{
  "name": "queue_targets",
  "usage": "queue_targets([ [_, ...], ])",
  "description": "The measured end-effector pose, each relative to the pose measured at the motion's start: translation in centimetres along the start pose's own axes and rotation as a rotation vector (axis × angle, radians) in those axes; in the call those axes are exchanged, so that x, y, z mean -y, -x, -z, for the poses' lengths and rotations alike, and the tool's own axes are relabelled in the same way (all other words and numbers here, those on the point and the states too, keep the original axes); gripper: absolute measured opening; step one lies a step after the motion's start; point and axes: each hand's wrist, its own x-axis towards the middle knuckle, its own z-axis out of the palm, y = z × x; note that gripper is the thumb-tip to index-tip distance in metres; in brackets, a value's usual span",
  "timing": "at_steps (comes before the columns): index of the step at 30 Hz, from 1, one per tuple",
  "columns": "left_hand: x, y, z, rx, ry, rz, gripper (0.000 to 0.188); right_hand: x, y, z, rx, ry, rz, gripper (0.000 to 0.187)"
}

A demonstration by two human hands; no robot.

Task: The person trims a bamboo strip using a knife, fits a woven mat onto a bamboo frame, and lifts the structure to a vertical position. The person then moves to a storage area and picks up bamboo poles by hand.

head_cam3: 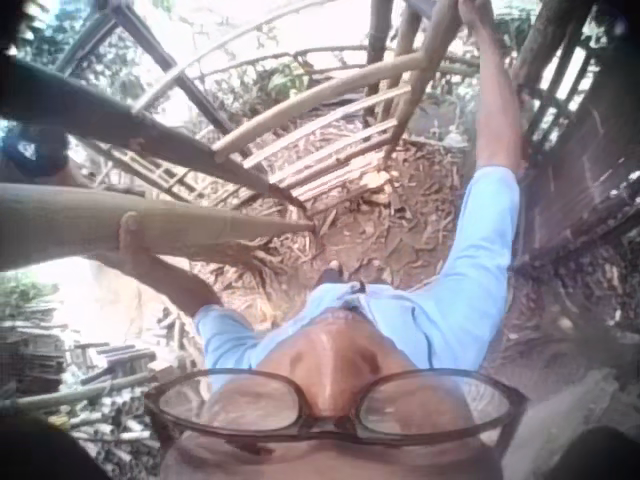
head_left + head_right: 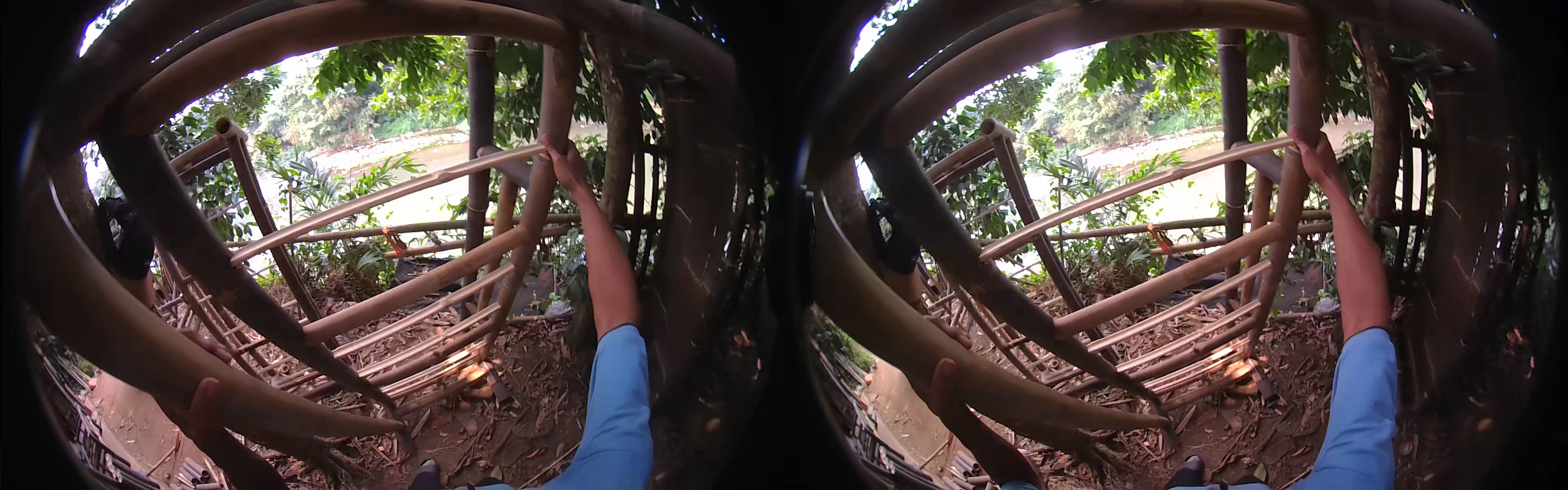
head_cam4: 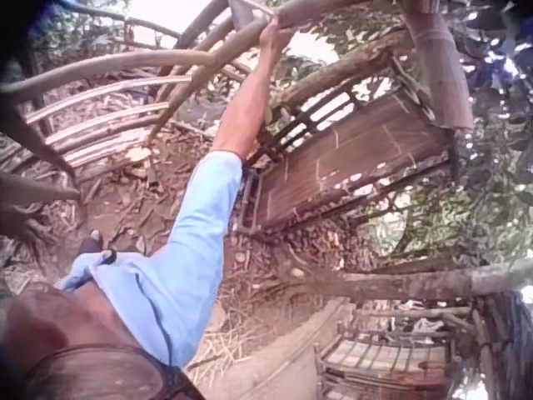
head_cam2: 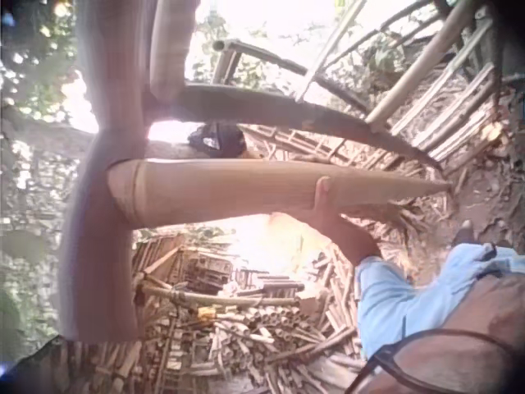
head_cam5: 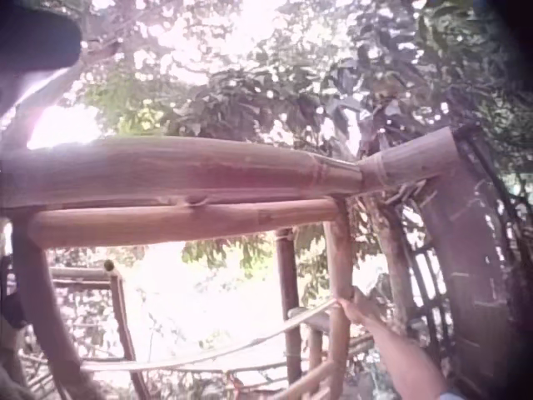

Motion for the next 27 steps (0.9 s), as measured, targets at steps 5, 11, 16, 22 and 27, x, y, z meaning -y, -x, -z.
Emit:
queue_targets([
  [5,-4.8,4.2,-0.3,-0.062,-0.111,-0.035,0.078,0.1,0.4,-0.6,0.048,-0.056,0.038,0.072],
  [11,-6.8,6.4,0.8,-0.022,-0.181,-0.034,0.082,2.8,4.1,0.5,0.034,-0.134,-0.036,0.082],
  [16,-7.4,6.4,1.8,0.032,-0.179,-0.104,0.079,7.2,10.6,2.3,-0.001,-0.079,-0.162,0.103],
  [22,-7.1,7.1,-0.5,0.080,0.138,-0.088,0.082,17.9,24.2,8.1,0.171,-0.112,-0.005,0.069],
  [27,-6.5,5.9,2.9,0.448,0.348,-0.035,0.092,29.4,37.2,11.2,0.396,-0.203,0.102,0.065],
])
